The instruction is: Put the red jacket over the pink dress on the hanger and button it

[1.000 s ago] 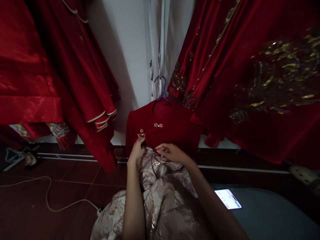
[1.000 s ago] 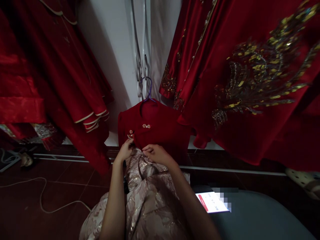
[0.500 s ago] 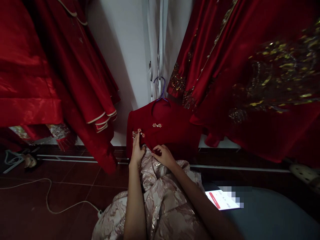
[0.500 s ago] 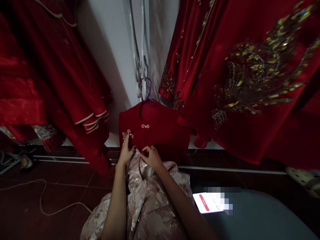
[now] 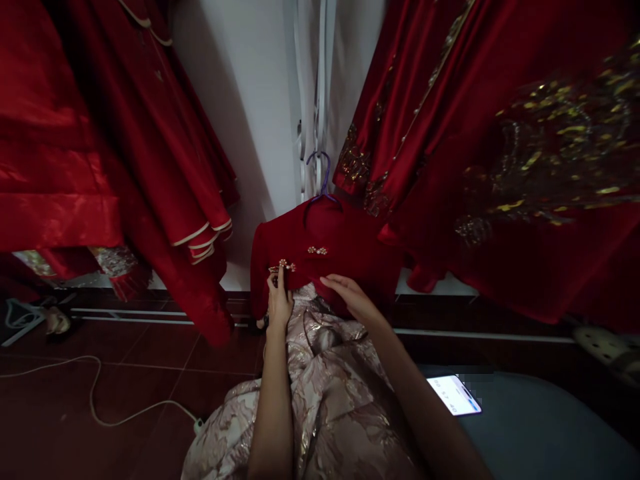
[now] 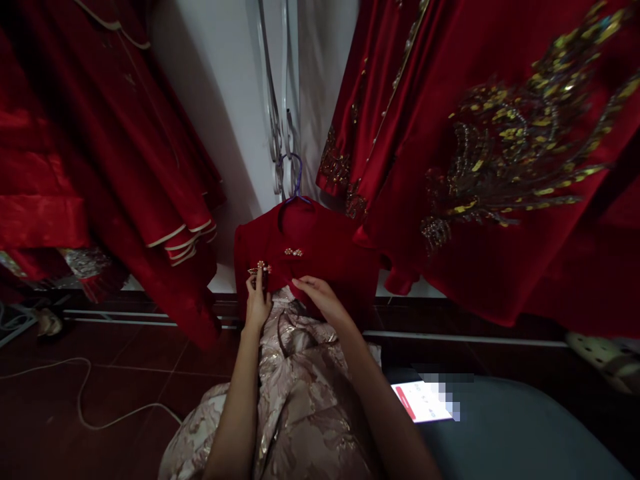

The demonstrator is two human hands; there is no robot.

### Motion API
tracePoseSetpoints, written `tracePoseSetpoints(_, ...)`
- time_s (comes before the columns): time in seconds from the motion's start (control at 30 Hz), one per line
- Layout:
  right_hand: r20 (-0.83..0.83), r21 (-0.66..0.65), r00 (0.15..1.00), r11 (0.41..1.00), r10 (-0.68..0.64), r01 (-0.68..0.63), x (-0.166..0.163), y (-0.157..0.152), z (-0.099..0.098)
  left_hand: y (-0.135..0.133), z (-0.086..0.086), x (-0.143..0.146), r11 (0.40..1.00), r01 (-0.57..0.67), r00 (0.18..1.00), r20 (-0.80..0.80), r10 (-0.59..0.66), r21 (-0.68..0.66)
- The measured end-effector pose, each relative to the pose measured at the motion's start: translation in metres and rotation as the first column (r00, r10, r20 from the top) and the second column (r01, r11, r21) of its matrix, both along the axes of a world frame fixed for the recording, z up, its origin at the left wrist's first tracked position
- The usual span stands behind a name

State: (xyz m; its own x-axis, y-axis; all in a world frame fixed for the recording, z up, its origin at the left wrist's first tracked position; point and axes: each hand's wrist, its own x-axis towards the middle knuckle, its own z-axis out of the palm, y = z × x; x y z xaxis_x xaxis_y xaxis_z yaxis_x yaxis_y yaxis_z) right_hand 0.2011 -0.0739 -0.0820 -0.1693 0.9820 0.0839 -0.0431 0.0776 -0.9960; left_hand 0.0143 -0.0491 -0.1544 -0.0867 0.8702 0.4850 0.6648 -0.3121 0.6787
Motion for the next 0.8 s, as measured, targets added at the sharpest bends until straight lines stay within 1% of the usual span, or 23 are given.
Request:
tracePoseSetpoints(0.1, -0.079, -0.041, 0.996, 0.999, 0.028, -0.031, 0.007, -0.003, 0.009, -0.005, 0.006, -0.004, 0.999, -0.032, 0.999, -0.042, 0.033, 0.01)
tracePoseSetpoints(0.17, -0.068, -0.027, 0.997, 0.998, 0.046, -0.048, 0.008, -0.005, 0.011, -0.009, 0.014, -0.01, 0.994, -0.07, 0.997, -0.039, 0.073, 0.083)
tracePoseSetpoints(0.2, -0.054, -0.008, 0.998, 0.999, 0.045, -0.045, 0.008, -0.005, 0.011, -0.011, 0.019, -0.013, 0.982, -0.122, 0.992, 0.001, 0.123, 0.142)
tracePoseSetpoints(0.23, -0.037, 0.018, 0.999, 0.999, 0.035, -0.034, 0.009, -0.005, 0.011, -0.013, 0.024, -0.017, 0.958, -0.201, 0.979, 0.069, 0.191, 0.204)
tracePoseSetpoints(0.3, 0.023, 0.074, 1.0, 0.997, 0.009, -0.011, 0.009, -0.002, 0.009, -0.016, 0.036, -0.026, 0.883, -0.374, 0.92, 0.236, 0.314, 0.283)
tracePoseSetpoints(0.33, 0.067, 0.103, 0.998, 0.995, 0.002, -0.009, 0.01, -0.001, 0.006, -0.018, 0.043, -0.031, 0.861, -0.421, 0.893, 0.298, 0.337, 0.286)
tracePoseSetpoints(0.37, 0.121, 0.136, 0.993, 0.991, -0.005, -0.012, 0.011, 0.001, 0.003, -0.019, 0.049, -0.036, 0.871, -0.412, 0.889, 0.327, 0.321, 0.267)
tracePoseSetpoints(0.4, 0.183, 0.172, 0.983, 0.985, -0.018, -0.014, 0.012, 0.002, 0.0, -0.02, 0.055, -0.041, 0.914, -0.339, 0.91, 0.325, 0.257, 0.224)
tracePoseSetpoints(0.43, 0.252, 0.205, 0.967, 0.978, -0.033, -0.02, 0.014, 0.004, -0.004, -0.022, 0.06, -0.047, 0.966, -0.206, 0.94, 0.305, 0.151, 0.155)
tracePoseSetpoints(0.47, 0.32, 0.234, 0.946, 0.972, -0.05, -0.028, 0.016, 0.004, -0.009, -0.023, 0.065, -0.051, 0.998, -0.039, 0.958, 0.285, 0.021, 0.058)
tracePoseSetpoints(0.5, 0.381, 0.254, 0.922, 0.966, -0.061, -0.041, 0.018, 0.005, -0.012, -0.025, 0.067, -0.055, 0.988, 0.142, 0.955, 0.27, -0.12, -0.063)
tracePoseSetpoints(0.53, 0.435, 0.261, 0.898, 0.964, -0.065, -0.057, 0.021, 0.005, -0.016, -0.027, 0.068, -0.057, 0.926, 0.318, 0.927, 0.273, -0.259, -0.202)
tracePoseSetpoints(0.57, 0.478, 0.257, 0.877, 0.963, -0.056, -0.078, 0.023, 0.005, -0.018, -0.029, 0.068, -0.057, 0.815, 0.468, 0.876, 0.303, -0.375, -0.341)
tracePoseSetpoints(0.6, 0.507, 0.246, 0.861, 0.964, -0.038, -0.103, 0.026, 0.004, -0.02, -0.031, 0.066, -0.055, 0.673, 0.577, 0.816, 0.363, -0.449, -0.464)
tracePoseSetpoints(0.63, 0.526, 0.23, 0.851, 0.964, -0.01, -0.131, 0.029, 0.003, -0.02, -0.032, 0.063, -0.051, 0.528, 0.645, 0.764, 0.438, -0.474, -0.553)
tracePoseSetpoints(0.67, 0.534, 0.21, 0.845, 0.964, 0.027, -0.163, 0.032, 0.002, -0.019, -0.032, 0.06, -0.046, 0.409, 0.681, 0.728, 0.506, -0.462, -0.607)
tracePoseSetpoints(0.7, 0.535, 0.184, 0.842, 0.963, 0.07, -0.197, 0.034, 0.0, -0.017, -0.032, 0.056, -0.041, 0.335, 0.694, 0.715, 0.555, -0.426, -0.637)
tracePoseSetpoints(0.73, 0.527, 0.154, 0.842, 0.96, 0.119, -0.233, 0.037, -0.002, -0.014, -0.031, 0.053, -0.035, 0.311, 0.689, 0.721, 0.578, -0.382, -0.654)
tracePoseSetpoints(0.77, 0.513, 0.119, 0.841, 0.955, 0.175, -0.271, 0.039, -0.004, -0.01, -0.03, 0.05, -0.03, 0.325, 0.672, 0.74, 0.58, -0.342, -0.666)
tracePoseSetpoints(0.8, 0.494, 0.083, 0.839, 0.948, 0.229, -0.308, 0.041, -0.006, -0.006, -0.029, 0.049, -0.026, 0.36, 0.651, 0.759, 0.573, -0.309, -0.668)
